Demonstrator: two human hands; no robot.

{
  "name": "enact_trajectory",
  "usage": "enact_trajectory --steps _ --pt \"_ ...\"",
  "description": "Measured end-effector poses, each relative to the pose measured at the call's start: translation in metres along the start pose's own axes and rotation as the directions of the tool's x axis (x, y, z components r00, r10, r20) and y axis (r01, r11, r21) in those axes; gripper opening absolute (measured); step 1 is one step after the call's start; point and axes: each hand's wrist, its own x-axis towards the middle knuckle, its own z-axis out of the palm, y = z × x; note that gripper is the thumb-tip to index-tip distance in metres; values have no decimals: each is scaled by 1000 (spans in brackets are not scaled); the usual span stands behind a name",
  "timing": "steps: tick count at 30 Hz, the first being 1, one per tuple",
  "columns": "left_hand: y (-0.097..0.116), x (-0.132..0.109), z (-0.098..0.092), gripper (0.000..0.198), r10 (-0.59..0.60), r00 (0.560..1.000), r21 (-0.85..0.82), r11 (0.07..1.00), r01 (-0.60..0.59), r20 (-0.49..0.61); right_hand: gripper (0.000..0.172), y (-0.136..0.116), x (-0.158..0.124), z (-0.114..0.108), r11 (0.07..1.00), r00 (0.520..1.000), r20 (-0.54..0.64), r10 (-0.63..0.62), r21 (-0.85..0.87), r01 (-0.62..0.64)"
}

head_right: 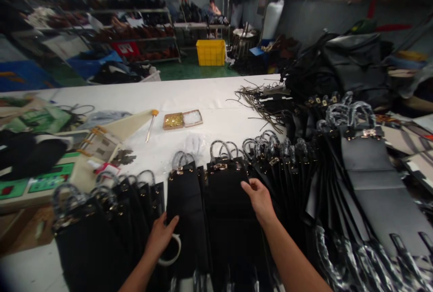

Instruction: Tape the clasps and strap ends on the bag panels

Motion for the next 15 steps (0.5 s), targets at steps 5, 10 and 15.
enact_trajectory --steps 5,10,15 --pt "12 3 -2 85 -18 1000 -2 1000 18 8 46 22 5 -15 994 990 -104 94 72 -87" --pt "21 14 -12 63 -14 1000 -7 1000 14 23 50 26 3 -3 974 987 -160 18 -219 -53" --pt "22 19 -14 46 -17 999 -7 1000 17 38 57 30 2 -6 958 967 -253 30 -269 -100"
